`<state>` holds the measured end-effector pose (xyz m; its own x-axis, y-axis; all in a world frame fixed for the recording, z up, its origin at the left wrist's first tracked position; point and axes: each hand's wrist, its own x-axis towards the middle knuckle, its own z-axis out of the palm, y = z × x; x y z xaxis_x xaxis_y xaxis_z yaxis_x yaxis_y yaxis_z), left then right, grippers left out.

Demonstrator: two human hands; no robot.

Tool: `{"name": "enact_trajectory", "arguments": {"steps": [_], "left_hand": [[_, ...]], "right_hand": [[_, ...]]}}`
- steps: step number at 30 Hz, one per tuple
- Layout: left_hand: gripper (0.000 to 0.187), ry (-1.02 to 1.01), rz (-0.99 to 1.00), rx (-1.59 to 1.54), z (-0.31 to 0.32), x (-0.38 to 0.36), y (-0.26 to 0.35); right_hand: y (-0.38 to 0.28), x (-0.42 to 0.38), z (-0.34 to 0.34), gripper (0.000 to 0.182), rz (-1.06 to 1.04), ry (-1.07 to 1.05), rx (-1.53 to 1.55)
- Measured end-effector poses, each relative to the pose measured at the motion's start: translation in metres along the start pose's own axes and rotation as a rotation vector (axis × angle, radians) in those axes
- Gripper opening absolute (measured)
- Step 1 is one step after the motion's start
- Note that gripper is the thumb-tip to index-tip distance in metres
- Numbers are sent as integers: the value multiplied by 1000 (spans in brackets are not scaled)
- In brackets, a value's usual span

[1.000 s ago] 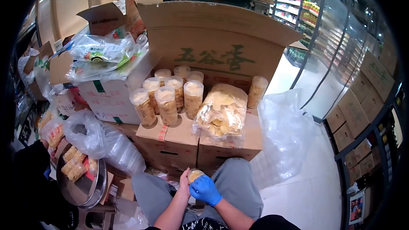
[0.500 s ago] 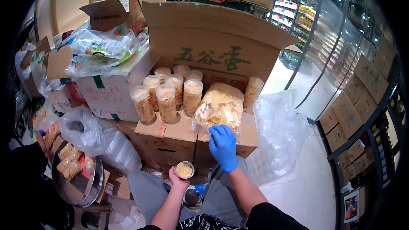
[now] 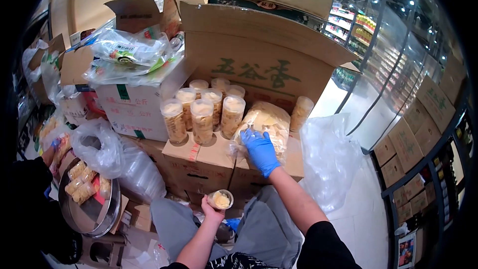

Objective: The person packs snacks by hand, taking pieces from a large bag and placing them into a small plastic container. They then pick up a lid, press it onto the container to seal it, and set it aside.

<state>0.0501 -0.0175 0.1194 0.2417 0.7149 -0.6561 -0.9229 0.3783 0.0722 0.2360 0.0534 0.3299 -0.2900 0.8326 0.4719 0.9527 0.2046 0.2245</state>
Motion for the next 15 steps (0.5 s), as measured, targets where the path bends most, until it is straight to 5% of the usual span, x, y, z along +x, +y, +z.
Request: {"name": "enact_trajectory", "arguments": {"steps": [2,15], "left_hand": [[43,-50,0,-3,-3,2,-2],[42,-22,-57,53,0,-5,-8]], "right_hand": [[5,6,-2,48,20,-134,139],[9,8,-3,46,-32,-37,70]]}}
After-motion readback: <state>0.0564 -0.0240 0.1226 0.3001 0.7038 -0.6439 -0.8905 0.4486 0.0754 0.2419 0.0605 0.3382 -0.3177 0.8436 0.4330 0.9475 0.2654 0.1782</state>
